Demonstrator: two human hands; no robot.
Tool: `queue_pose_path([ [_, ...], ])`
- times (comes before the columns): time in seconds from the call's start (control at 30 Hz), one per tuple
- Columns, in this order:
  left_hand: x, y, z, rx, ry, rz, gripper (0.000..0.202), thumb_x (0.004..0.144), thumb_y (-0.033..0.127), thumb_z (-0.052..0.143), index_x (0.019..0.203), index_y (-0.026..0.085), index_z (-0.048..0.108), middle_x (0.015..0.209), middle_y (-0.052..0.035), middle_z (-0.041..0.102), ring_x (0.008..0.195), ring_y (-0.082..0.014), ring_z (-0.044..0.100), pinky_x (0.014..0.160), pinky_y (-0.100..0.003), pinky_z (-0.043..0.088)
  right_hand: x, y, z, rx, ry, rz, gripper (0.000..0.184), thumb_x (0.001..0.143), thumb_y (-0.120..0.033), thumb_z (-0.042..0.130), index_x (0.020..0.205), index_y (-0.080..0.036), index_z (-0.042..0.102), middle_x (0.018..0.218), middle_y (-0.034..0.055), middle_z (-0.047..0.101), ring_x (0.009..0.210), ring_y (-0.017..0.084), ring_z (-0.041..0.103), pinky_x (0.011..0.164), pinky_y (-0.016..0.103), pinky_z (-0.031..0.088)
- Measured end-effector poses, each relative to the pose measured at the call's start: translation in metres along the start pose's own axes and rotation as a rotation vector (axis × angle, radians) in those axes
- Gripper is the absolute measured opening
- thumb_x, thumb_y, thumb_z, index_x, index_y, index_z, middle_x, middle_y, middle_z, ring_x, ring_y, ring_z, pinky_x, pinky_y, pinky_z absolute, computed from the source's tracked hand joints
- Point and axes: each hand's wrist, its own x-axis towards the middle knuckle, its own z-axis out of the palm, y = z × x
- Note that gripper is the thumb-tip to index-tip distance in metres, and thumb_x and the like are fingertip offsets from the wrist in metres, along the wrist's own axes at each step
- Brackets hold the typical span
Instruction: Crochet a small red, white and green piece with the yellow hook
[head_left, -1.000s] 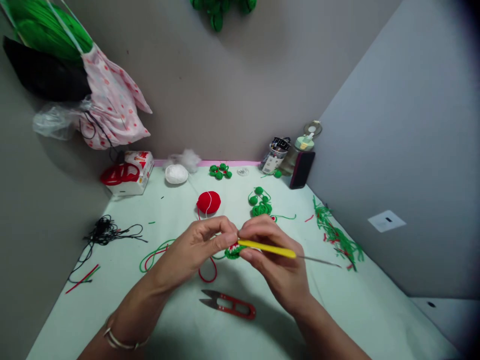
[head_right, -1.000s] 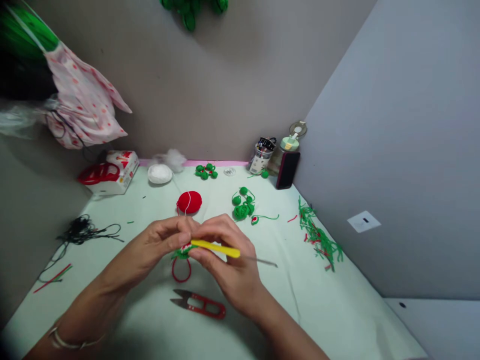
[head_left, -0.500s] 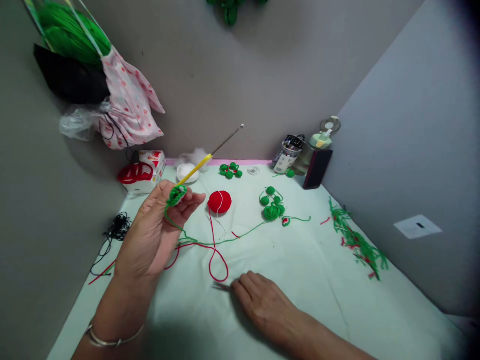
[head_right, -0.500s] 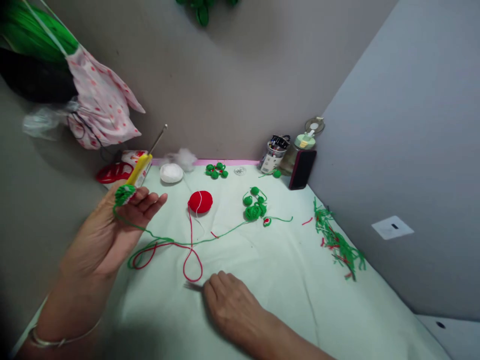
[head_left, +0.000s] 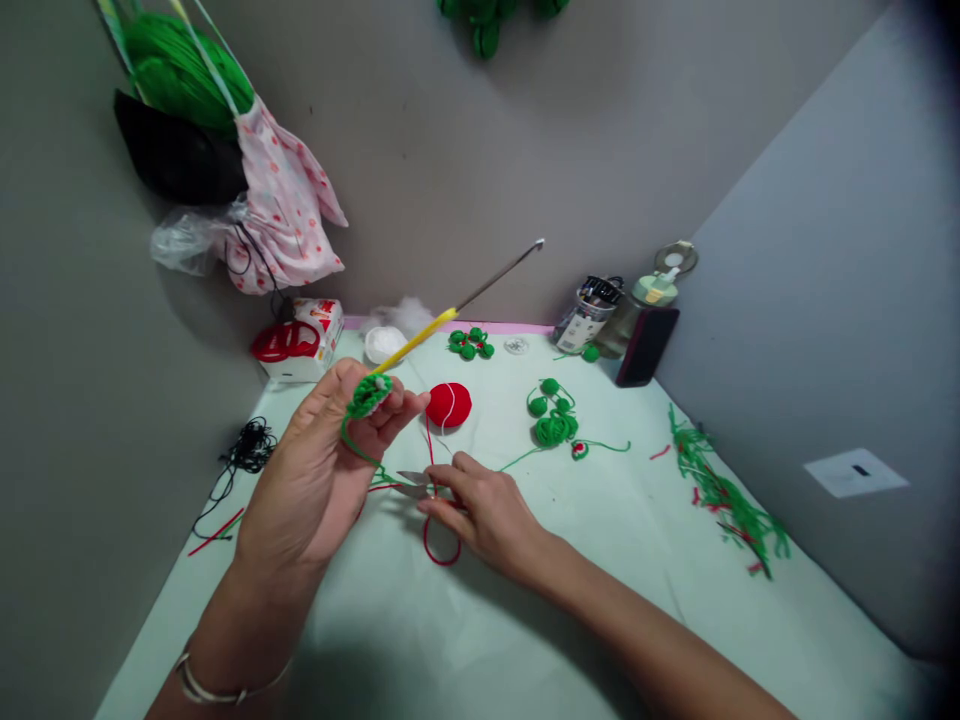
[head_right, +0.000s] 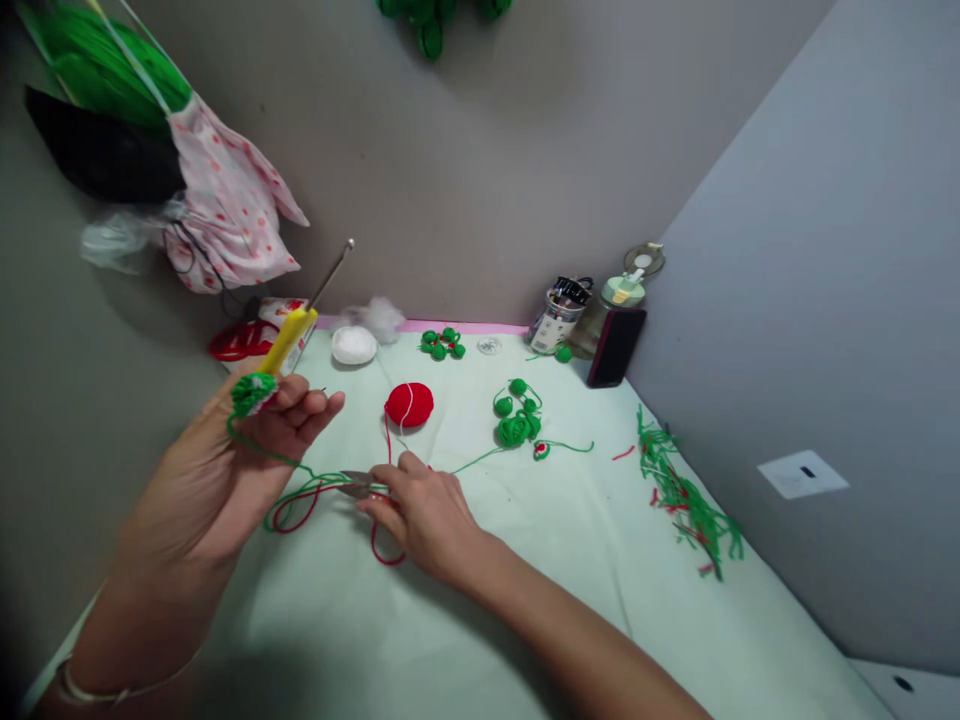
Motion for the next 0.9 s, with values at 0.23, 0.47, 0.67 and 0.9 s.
queue_pose_path([
  [0.23, -0.001, 0.003, -0.002, -0.066, -0.083, -0.038, 0.022, 0.098, 0.029, 0.071, 0.077, 0.022, 0.071, 0.079, 0.0036, 0.071, 0.082, -0.0116, 0.071, 0.098, -0.025, 0.059, 0.01, -0.01, 0.005, 0.012, -0.069, -0.052, 0.029, 0.107, -0.037, 0.054, 0.096, -0.019, 0.075, 0.086, 0.0026, 0.065, 0.069, 0.014, 0.057, 0.062, 0.027, 0.036],
  [0.47, -0.001, -0.006, -0.002, 0.249, -0.238, -0.123, 0.028, 0.093, 0.04, 0.075, 0.073, 0.023, 0.068, 0.074, 0.0016, 0.068, 0.076, -0.016, 0.066, 0.078, -0.027, 0.055, -0.039, 0.008, -0.034, 0.429, -0.026, -0.064, 0.066, 0.086, -0.059, 0.077, 0.142, -0.029, 0.062, 0.12, 0.0107, 0.073, 0.106, 0.026, 0.069, 0.094, 0.041, 0.055],
  [0.67, -0.003, -0.03, 0.004, 0.635, -0.482, -0.223, 0.03, 0.096, 0.043, 0.068, 0.075, 0.022, 0.069, 0.077, -0.0008, 0.064, 0.074, -0.018, 0.056, 0.068, -0.03, 0.044, -0.053, 0.008, -0.041, 0.947, 0.498, -0.079, 0.041, 0.088, -0.054, 0.078, 0.125, -0.036, 0.076, 0.095, 0.0024, 0.073, 0.078, 0.019, 0.067, 0.077, 0.036, 0.057],
  [0.9, -0.005, -0.056, 0.009, 0.309, -0.374, -0.385, 0.03, 0.083, 0.031, 0.086, 0.108, 0.026, 0.068, 0.09, 0.001, 0.069, 0.079, -0.0173, 0.069, 0.08, -0.032, 0.053, -0.056, 0.004, -0.031, 0.805, 0.694, -0.127, 0.024, 0.103, -0.027, 0.063, 0.116, -0.039, 0.08, 0.091, 0.0008, 0.077, 0.08, 0.018, 0.067, 0.072, 0.034, 0.054],
])
